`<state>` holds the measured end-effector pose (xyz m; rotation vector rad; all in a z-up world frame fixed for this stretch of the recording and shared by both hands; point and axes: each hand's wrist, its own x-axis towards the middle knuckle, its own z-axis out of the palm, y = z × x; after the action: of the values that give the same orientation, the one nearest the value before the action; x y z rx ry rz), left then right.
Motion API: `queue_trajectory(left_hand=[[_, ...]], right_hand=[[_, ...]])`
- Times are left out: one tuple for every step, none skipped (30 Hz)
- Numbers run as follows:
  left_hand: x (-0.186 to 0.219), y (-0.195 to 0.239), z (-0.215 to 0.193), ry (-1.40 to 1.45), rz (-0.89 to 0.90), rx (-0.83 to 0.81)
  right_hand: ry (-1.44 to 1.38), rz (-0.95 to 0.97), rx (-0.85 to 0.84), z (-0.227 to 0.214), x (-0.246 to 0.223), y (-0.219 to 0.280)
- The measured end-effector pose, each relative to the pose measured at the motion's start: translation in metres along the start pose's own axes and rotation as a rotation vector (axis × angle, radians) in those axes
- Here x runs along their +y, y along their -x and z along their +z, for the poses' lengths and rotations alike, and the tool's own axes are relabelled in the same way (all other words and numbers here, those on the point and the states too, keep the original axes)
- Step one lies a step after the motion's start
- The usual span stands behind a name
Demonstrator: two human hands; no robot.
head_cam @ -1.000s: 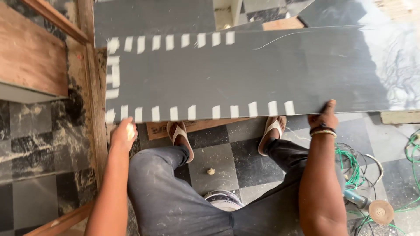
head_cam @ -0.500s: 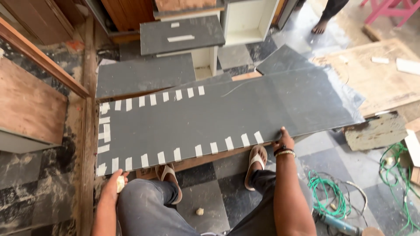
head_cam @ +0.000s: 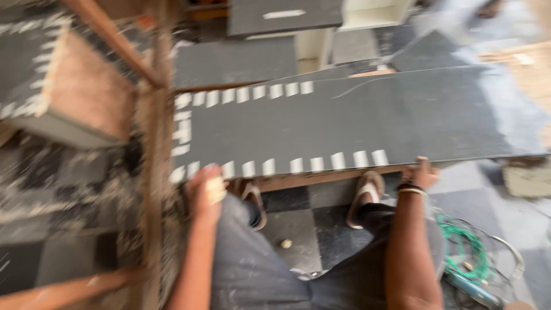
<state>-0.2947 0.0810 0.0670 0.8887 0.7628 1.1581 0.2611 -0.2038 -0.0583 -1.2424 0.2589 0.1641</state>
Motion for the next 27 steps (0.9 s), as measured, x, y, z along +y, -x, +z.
queue_trajectory(left_hand=[[0.01,0.003,0.031,-0.018,0.015,0.036],[0.016,0.009,0.061,-0.043,-0.107,-0.125],[0.019,0.015,0.092,-0.066,-0.23,-0.287],[0.007,0.016,0.098,-0.081,-0.216,-0.253],[-0.011,0.012,0.112,-0.155,-0.248,-0.319],[-0.029,0.006,0.126,-0.229,-0.282,-0.384],[-0.052,0.0,0.118,-0.22,-0.279,-0.383],[-0.076,-0.007,0.112,-0.278,-0.237,-0.366],[-0.106,-0.011,0.112,-0.329,-0.206,-0.361],[-0.102,-0.009,0.117,-0.313,-0.213,-0.372],[-0.101,-0.005,0.124,-0.429,-0.102,-0.358],[-0.101,-0.001,0.131,-0.543,0.012,-0.341],[-0.093,0.003,0.136,-0.519,-0.008,-0.358],[-0.084,0.005,0.14,-0.637,0.122,-0.335],[-0.075,0.003,0.142,-0.76,0.26,-0.313],[-0.068,0.004,0.148,-0.742,0.247,-0.335],[-0.06,0.002,0.151,-0.796,0.196,-0.331],[-0.052,0.001,0.154,-0.85,0.145,-0.327],[-0.051,-0.001,0.158,-0.848,0.129,-0.34],[-0.05,-0.003,0.162,-0.816,0.147,-0.35],[-0.049,-0.004,0.166,-0.786,0.161,-0.367],[-0.051,-0.005,0.169,-0.787,0.141,-0.387],[-0.053,-0.006,0.173,-0.796,0.176,-0.421],[-0.054,-0.006,0.176,-0.803,0.212,-0.454],[-0.054,-0.003,0.181,-0.805,0.199,-0.469],[-0.052,0.0,0.186,-0.845,0.189,-0.533],[-0.05,-0.001,0.192,-0.885,0.192,-0.591]], right_hand=[[0.009,0.031,-0.029,-0.028,0.023,-0.043],[0.12,-0.144,-0.017,-0.048,0.045,-0.085],[0.221,-0.324,-0.01,-0.064,0.071,-0.119],[0.22,-0.299,-0.042,-0.042,0.054,-0.08],[0.119,-0.261,-0.092,-0.027,0.026,-0.049],[0.019,-0.22,-0.14,-0.012,-0.003,-0.019],[0.021,-0.227,-0.145,-0.003,-0.018,0.003],[0.336,-0.375,-0.345,0.007,-0.032,0.024],[0.663,-0.528,-0.525,0.008,-0.052,0.042],[0.676,-0.54,-0.513,0.013,-0.053,0.055],[0.845,-0.682,-0.581,0.015,-0.058,0.066],[1.019,-0.82,-0.648,0.016,-0.061,0.075],[1.05,-0.825,-0.628,0.015,-0.06,0.082],[1.072,-0.928,-0.639,0.015,-0.058,0.088],[1.087,-1.026,-0.648,0.016,-0.051,0.095],[1.111,-1.026,-0.625,0.019,-0.056,0.103],[1.146,-0.989,-0.576,0.025,-0.057,0.112],[1.18,-0.952,-0.526,0.032,-0.056,0.121],[1.196,-0.941,-0.516,0.034,-0.058,0.123],[1.211,-0.964,-0.534,0.037,-0.06,0.124],[1.229,-0.979,-0.546,0.037,-0.061,0.128],[1.248,-0.959,-0.531,0.039,-0.068,0.132],[1.251,-0.943,-0.562,0.043,-0.075,0.135],[1.253,-0.926,-0.594,0.047,-0.083,0.138],[1.263,-0.911,-0.583,0.048,-0.084,0.137],[1.291,-0.859,-0.575,0.049,-0.085,0.136],[1.307,-0.818,-0.571,0.056,-0.086,0.132]])
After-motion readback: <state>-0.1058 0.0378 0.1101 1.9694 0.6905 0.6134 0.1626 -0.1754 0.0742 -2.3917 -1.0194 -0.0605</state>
